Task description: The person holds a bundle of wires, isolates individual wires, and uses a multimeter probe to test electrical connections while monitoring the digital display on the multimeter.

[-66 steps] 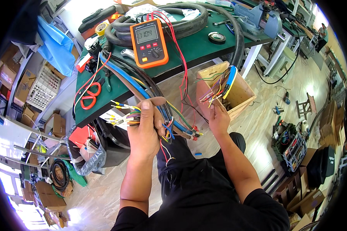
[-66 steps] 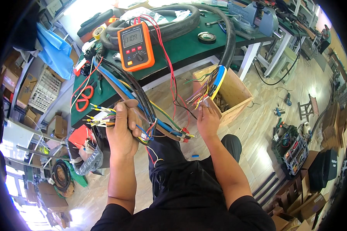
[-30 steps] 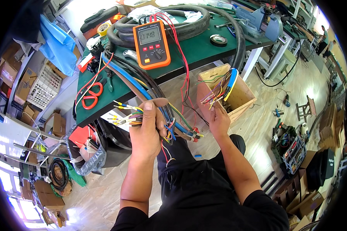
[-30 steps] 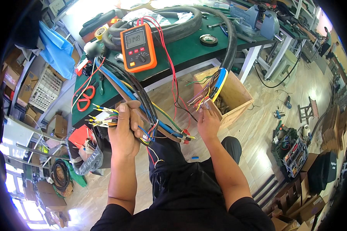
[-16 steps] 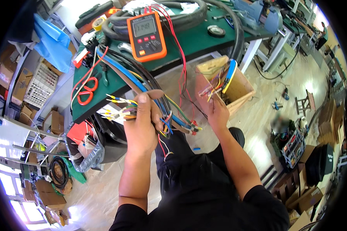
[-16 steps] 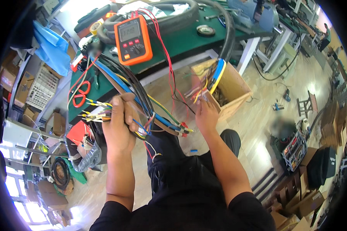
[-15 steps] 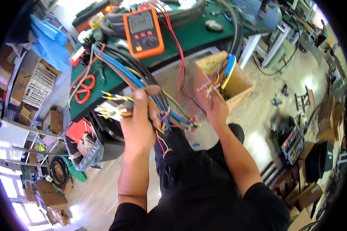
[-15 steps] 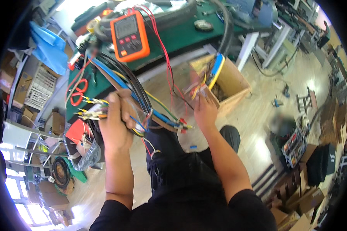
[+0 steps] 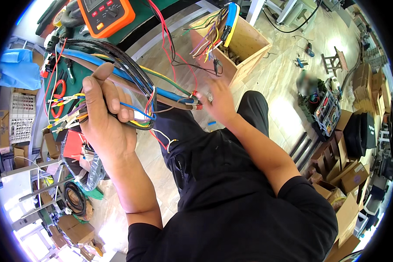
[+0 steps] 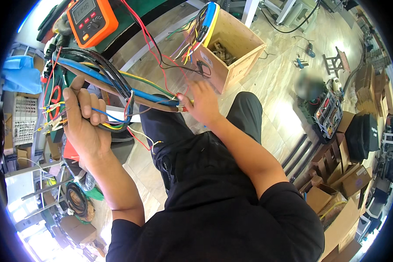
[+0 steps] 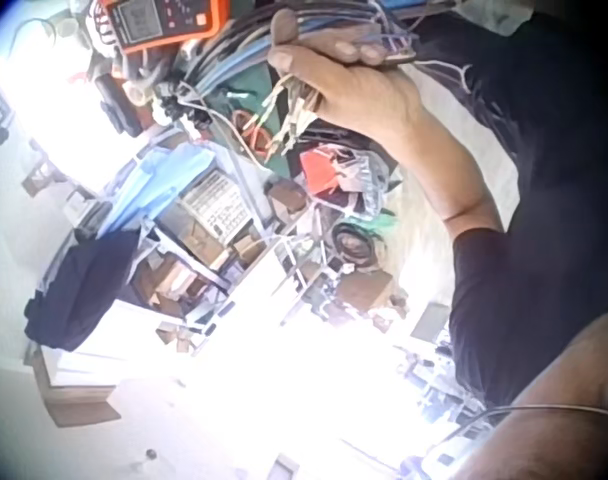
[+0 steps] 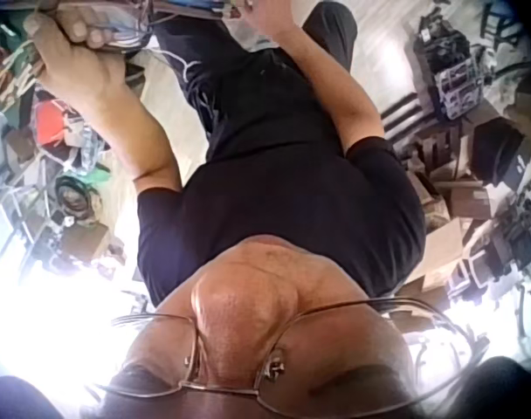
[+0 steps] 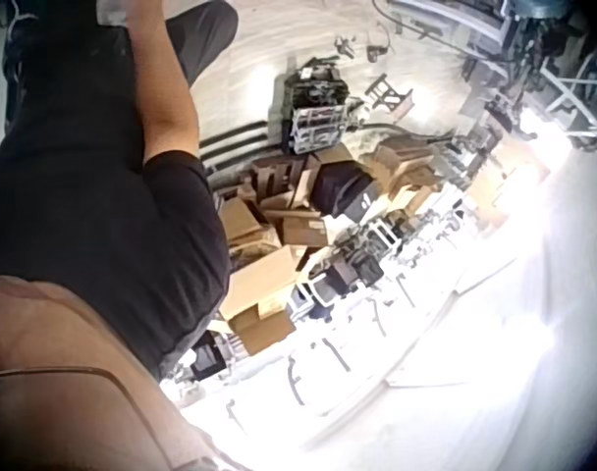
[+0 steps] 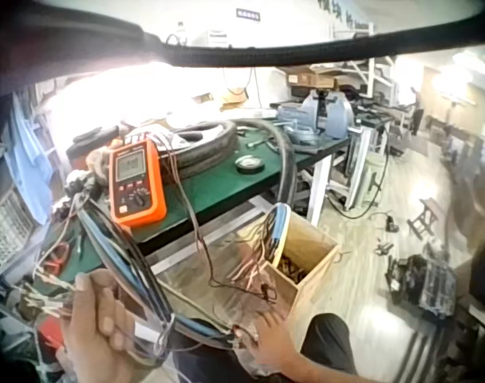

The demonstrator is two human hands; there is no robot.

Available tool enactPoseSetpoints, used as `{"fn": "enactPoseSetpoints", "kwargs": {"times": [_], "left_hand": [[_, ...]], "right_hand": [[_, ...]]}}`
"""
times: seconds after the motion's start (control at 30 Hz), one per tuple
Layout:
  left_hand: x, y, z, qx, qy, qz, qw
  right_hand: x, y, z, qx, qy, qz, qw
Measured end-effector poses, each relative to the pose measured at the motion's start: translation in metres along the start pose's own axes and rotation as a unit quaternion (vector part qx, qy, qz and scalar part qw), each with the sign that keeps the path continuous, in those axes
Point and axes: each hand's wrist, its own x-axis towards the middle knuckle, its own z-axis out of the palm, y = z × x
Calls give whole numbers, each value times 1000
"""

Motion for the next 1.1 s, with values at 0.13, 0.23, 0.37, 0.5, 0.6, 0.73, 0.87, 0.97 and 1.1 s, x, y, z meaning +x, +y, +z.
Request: {"fn": "enactPoseSetpoints", "kwargs": {"times": [0.13,0.23,0.37,0.5,0.6,0.73,0.87,0.97,1.1], "left_hand": [[1,4,3,0,2,-1,1000],[1,5,2,1,-1,4,1000],[3,9,0,-22,-8,2,1000],[3,12,-2,-27,-12,18,999],[-1,13,-5,-19,-25,27,999],[-5,9,-8,7,-49,13,999],[-15,4,-11,36,-72,19,997],[-23,-3,-12,42,-67,21,997],[-25,-3,-11,19,-58,33,998]], "right_hand": [[-15,4,18,94,-114,56,987],[-10,12,17,131,-153,83,976],[3,19,6,151,-112,45,981],[12,9,-21,193,-144,120,963],[9,8,-35,274,-178,154,933],[6,7,-54,344,-223,151,900],[1,5,-68,329,-304,167,879],[3,-9,-78,315,-308,262,859],[-4,-13,-72,246,-297,243,890]]}}
